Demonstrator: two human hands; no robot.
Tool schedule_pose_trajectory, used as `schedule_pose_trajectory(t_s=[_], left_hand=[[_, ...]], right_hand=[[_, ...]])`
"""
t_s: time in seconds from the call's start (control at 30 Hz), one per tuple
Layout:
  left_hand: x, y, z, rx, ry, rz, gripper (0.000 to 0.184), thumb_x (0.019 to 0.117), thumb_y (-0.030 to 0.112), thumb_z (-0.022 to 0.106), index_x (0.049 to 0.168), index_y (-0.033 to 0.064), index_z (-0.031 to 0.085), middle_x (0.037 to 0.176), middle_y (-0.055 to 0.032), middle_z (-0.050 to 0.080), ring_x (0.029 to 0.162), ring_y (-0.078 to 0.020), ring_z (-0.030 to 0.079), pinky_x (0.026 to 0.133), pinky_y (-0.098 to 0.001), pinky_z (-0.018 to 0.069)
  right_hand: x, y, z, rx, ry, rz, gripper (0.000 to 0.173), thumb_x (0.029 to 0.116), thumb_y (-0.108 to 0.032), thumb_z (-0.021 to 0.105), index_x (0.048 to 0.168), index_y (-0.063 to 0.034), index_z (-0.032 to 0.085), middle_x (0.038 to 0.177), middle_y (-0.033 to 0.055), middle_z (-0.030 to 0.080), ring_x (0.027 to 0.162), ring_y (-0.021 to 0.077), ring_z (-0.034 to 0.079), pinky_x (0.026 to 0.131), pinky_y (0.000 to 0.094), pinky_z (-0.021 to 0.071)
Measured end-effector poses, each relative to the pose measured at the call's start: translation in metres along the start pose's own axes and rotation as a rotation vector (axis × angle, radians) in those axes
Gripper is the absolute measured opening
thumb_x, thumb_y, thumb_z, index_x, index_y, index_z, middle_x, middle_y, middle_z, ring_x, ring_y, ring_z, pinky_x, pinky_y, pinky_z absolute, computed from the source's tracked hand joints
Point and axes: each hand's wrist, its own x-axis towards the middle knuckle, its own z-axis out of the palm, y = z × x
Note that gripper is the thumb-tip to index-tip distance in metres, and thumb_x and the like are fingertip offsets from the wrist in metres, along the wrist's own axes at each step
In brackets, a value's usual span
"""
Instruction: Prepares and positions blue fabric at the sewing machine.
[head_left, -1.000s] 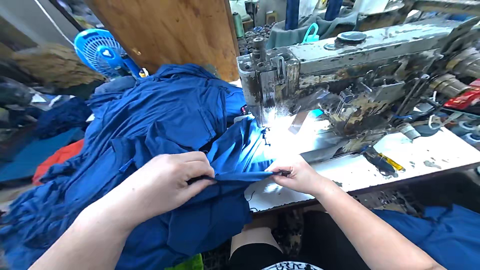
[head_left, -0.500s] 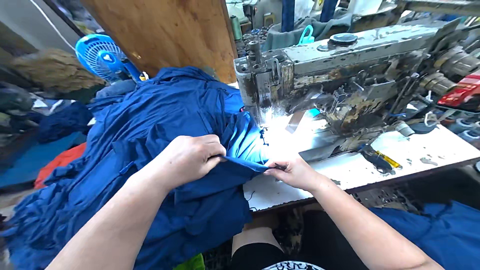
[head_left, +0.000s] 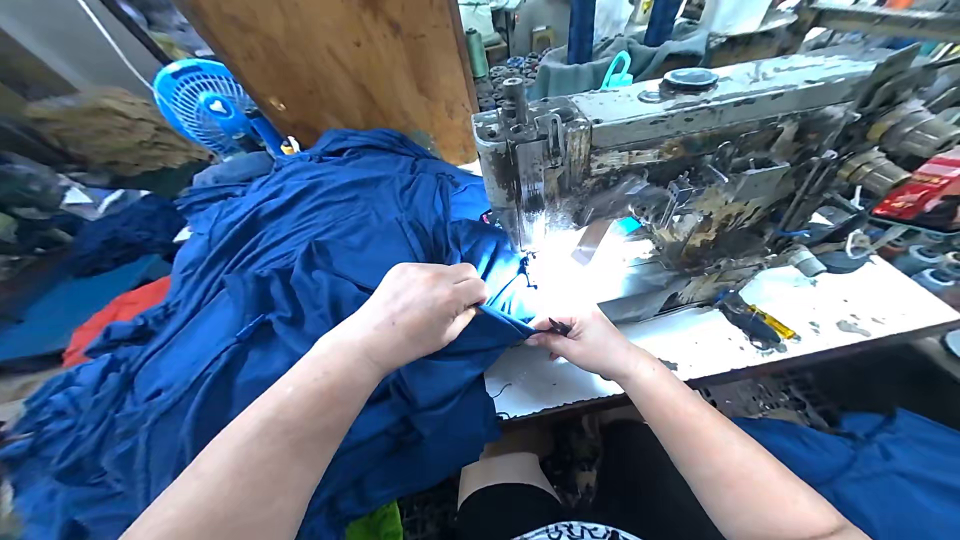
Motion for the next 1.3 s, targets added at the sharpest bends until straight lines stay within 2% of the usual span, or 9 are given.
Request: schedule_pose_trajectory(t_s=[0.23, 0.37, 0.5, 0.67, 0.83, 0.93, 1.0, 1.2, 1.3], left_hand=[[0.004, -0.01, 0.011, 0.045, -0.03, -0.014, 0.009, 0.0837, 0.01, 0.062, 0.079, 0.0111, 0.071, 0.073, -0.0037, 0.064, 0.071, -0.0257, 0.066, 0.056, -0.0461, 0.0509], [0.001, -0.009, 0.008, -0.165, -0.027, -0.024, 0.01, 0.0835, 0.016, 0.063, 0.078, 0.0108, 0.069, 0.076, -0.0015, 0.066, 0.08, -0.0203, 0.067, 0.077, -0.0443, 0.0544], [0.005, 0.021, -0.007, -0.297, -0.04, 0.093, 0.015, 0.0944, 0.018, 0.059, 0.089, 0.0149, 0.072, 0.079, 0.0045, 0.067, 0.071, -0.007, 0.064, 0.062, -0.0272, 0.0536], [0.009, -0.015, -0.006, 0.041, -0.087, -0.014, 0.013, 0.0904, -0.003, 0.063, 0.08, 0.0018, 0.069, 0.081, -0.0135, 0.063, 0.067, -0.0316, 0.066, 0.052, -0.0495, 0.0533], [0.005, -0.026, 0.001, -0.179, -0.001, -0.042, 0.017, 0.0907, 0.008, 0.057, 0.094, 0.0066, 0.073, 0.093, -0.0065, 0.071, 0.092, -0.0237, 0.07, 0.083, -0.0465, 0.058], [0.005, -0.003, -0.003, -0.191, 0.054, 0.017, 0.017, 0.093, 0.024, 0.058, 0.087, 0.0148, 0.071, 0.077, 0.005, 0.068, 0.075, -0.0106, 0.067, 0.071, -0.0353, 0.0563], [0.006, -0.004, -0.004, -0.063, 0.055, 0.099, 0.022, 0.0967, 0.019, 0.056, 0.085, 0.009, 0.072, 0.073, -0.0015, 0.065, 0.069, -0.019, 0.065, 0.066, -0.04, 0.0531], [0.002, -0.026, 0.002, -0.099, -0.021, -0.061, 0.018, 0.0916, 0.009, 0.055, 0.092, 0.0092, 0.073, 0.095, -0.0063, 0.072, 0.101, -0.0275, 0.069, 0.097, -0.0537, 0.0497], [0.004, -0.005, -0.004, -0.163, 0.042, 0.012, 0.016, 0.0909, 0.021, 0.057, 0.086, 0.0139, 0.071, 0.079, 0.0031, 0.069, 0.085, -0.0166, 0.068, 0.083, -0.0418, 0.0547]], right_hand=[[-0.002, 0.002, 0.0, -0.049, -0.009, -0.025, 0.022, 0.0979, -0.024, 0.067, 0.094, -0.0052, 0.077, 0.083, 0.0007, 0.07, 0.071, -0.0001, 0.064, 0.068, 0.0184, 0.0563], [-0.003, 0.0, 0.0, -0.005, -0.012, 0.006, 0.02, 0.0976, -0.022, 0.068, 0.099, -0.0045, 0.077, 0.086, 0.0008, 0.072, 0.071, -0.0004, 0.065, 0.068, 0.0185, 0.0566], [-0.004, 0.002, -0.001, 0.061, -0.015, 0.003, 0.016, 0.0967, -0.018, 0.068, 0.098, -0.0042, 0.077, 0.088, 0.0004, 0.072, 0.071, -0.0006, 0.066, 0.066, 0.0183, 0.0583], [-0.002, -0.002, 0.001, 0.011, 0.0, 0.056, 0.02, 0.0964, -0.023, 0.068, 0.094, -0.005, 0.077, 0.081, -0.0007, 0.072, 0.069, -0.0006, 0.066, 0.068, 0.0198, 0.0574], [0.0, -0.005, -0.002, 0.076, 0.012, 0.124, 0.017, 0.0959, -0.022, 0.07, 0.095, -0.0068, 0.076, 0.079, -0.004, 0.073, 0.067, -0.0025, 0.065, 0.065, 0.0186, 0.0567], [-0.002, -0.005, -0.001, 0.095, 0.022, 0.108, 0.015, 0.0949, -0.019, 0.071, 0.093, -0.0062, 0.077, 0.079, -0.0036, 0.073, 0.067, -0.0018, 0.067, 0.066, 0.0194, 0.0586], [-0.003, -0.003, 0.0, 0.086, 0.027, 0.08, 0.015, 0.0951, -0.019, 0.071, 0.093, -0.006, 0.077, 0.079, -0.0036, 0.073, 0.067, -0.002, 0.066, 0.065, 0.0189, 0.0585], [-0.002, -0.002, 0.002, 0.092, 0.045, 0.073, 0.014, 0.0945, -0.017, 0.071, 0.094, -0.0052, 0.077, 0.079, -0.0019, 0.074, 0.065, -0.0006, 0.067, 0.063, 0.0192, 0.0582], [-0.004, -0.003, 0.001, 0.103, 0.047, 0.102, 0.012, 0.094, -0.016, 0.071, 0.095, -0.0056, 0.077, 0.081, -0.002, 0.075, 0.067, 0.001, 0.069, 0.065, 0.0211, 0.0602]])
